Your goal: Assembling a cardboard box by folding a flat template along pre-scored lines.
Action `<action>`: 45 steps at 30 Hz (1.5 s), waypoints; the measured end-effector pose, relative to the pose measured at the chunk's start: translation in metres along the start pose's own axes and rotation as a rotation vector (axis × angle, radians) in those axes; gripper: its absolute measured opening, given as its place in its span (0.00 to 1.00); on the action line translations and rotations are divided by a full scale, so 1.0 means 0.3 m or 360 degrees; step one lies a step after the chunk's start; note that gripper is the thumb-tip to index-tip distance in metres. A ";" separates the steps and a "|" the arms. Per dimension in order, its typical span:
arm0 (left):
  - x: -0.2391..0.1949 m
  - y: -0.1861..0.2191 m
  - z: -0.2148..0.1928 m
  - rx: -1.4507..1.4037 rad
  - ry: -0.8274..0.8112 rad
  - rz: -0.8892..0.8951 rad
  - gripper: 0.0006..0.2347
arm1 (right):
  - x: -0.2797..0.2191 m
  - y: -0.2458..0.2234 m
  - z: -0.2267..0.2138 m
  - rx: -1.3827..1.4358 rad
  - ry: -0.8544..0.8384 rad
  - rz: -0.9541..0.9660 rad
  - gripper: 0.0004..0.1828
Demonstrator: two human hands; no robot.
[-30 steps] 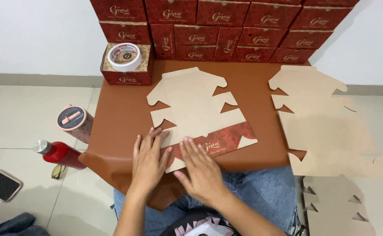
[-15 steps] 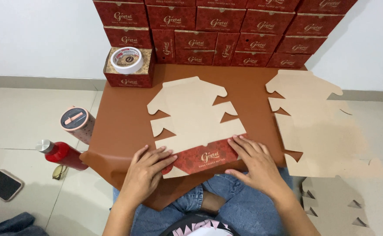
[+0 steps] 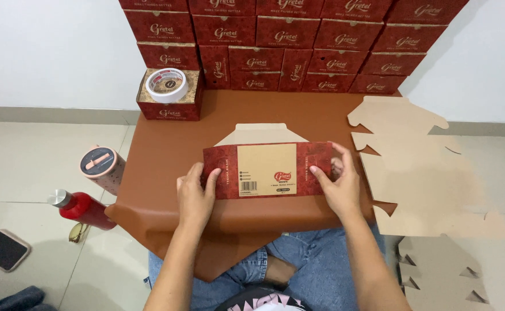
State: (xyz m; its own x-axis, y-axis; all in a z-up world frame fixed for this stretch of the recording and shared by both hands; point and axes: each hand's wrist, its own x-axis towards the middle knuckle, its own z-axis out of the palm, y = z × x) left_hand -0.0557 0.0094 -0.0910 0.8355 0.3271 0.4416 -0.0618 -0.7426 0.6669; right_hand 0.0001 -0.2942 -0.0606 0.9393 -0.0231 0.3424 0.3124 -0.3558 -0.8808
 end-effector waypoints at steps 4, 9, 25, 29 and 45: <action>0.032 -0.011 0.017 0.0361 -0.0179 -0.0032 0.12 | 0.032 0.052 0.019 -0.0410 -0.0048 0.0126 0.42; 0.036 0.074 -0.043 0.0575 -0.0270 0.0116 0.28 | 0.018 -0.015 0.044 -0.1218 -0.0379 -0.0325 0.25; 0.035 0.027 -0.033 0.0697 -0.0487 0.0131 0.21 | -0.090 -0.153 0.474 -0.1135 -0.1112 -0.0625 0.39; 0.037 -0.001 -0.016 0.0707 -0.0490 0.0117 0.21 | -0.014 -0.127 0.273 -0.1253 -0.1231 -0.0391 0.35; 0.369 0.004 0.010 0.0266 -0.1221 -0.0393 0.38 | 0.355 0.145 0.011 -0.0721 -0.0688 0.0140 0.30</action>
State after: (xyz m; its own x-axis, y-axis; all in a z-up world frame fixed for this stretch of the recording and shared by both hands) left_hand 0.0383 0.0430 -0.0431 0.9591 0.0471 -0.2793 0.2040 -0.7987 0.5661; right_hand 0.1142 -0.3091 -0.0634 0.9608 0.2758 0.0287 0.2293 -0.7324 -0.6411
